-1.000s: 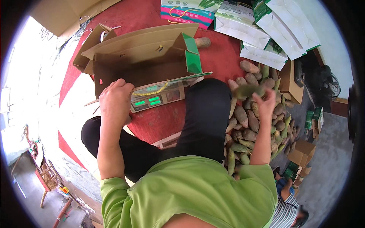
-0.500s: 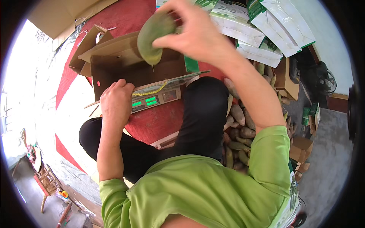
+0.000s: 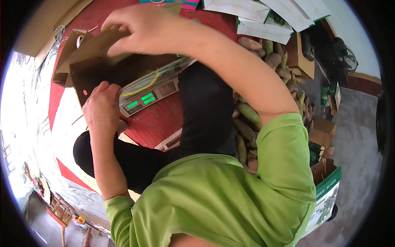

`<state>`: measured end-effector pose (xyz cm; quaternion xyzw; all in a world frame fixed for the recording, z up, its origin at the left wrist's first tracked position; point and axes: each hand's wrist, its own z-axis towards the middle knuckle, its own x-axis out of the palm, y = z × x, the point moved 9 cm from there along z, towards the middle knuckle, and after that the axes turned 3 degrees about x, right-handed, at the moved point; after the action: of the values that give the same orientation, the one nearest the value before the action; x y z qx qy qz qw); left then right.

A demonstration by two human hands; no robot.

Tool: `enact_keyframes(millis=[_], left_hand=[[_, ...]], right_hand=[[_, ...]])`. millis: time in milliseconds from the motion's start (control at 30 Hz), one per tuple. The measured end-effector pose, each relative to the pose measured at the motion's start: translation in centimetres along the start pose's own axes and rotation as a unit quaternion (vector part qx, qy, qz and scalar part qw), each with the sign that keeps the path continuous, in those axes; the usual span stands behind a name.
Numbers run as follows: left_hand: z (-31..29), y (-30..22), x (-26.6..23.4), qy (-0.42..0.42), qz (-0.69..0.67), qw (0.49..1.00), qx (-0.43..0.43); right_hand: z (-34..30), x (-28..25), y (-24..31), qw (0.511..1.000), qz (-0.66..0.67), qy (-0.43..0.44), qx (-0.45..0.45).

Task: Weighing produce on a scale and placing them into cardboard boxes.

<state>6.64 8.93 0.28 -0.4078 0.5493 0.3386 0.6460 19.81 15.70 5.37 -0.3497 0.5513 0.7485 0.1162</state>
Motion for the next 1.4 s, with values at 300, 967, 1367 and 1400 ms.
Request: enact_keyframes(millis=[300, 967, 1367, 1400], left_hand=[[0.1, -0.3, 0.2, 0.025, -0.016, 1.000, -0.007], [0.3, -0.5, -0.2, -0.005, -0.062, 0.998, 0.002], [0.0, -0.6, -0.6, -0.024, -0.024, 0.998, 0.047], [-0.1, -0.5, -0.6, -0.018, -0.014, 0.999, 0.043]], right_hand=[[-19.1, -12.0, -14.2, 0.953, -0.005, -0.191, 0.236], [-53.6, 8.1, -32.2, 0.656, -0.230, 0.103, 0.711], [-50.9, 7.9, -33.4, 0.679, -0.324, 0.113, 0.650], [-48.7, 6.5, -32.3, 0.706, -0.299, 0.056, 0.640]])
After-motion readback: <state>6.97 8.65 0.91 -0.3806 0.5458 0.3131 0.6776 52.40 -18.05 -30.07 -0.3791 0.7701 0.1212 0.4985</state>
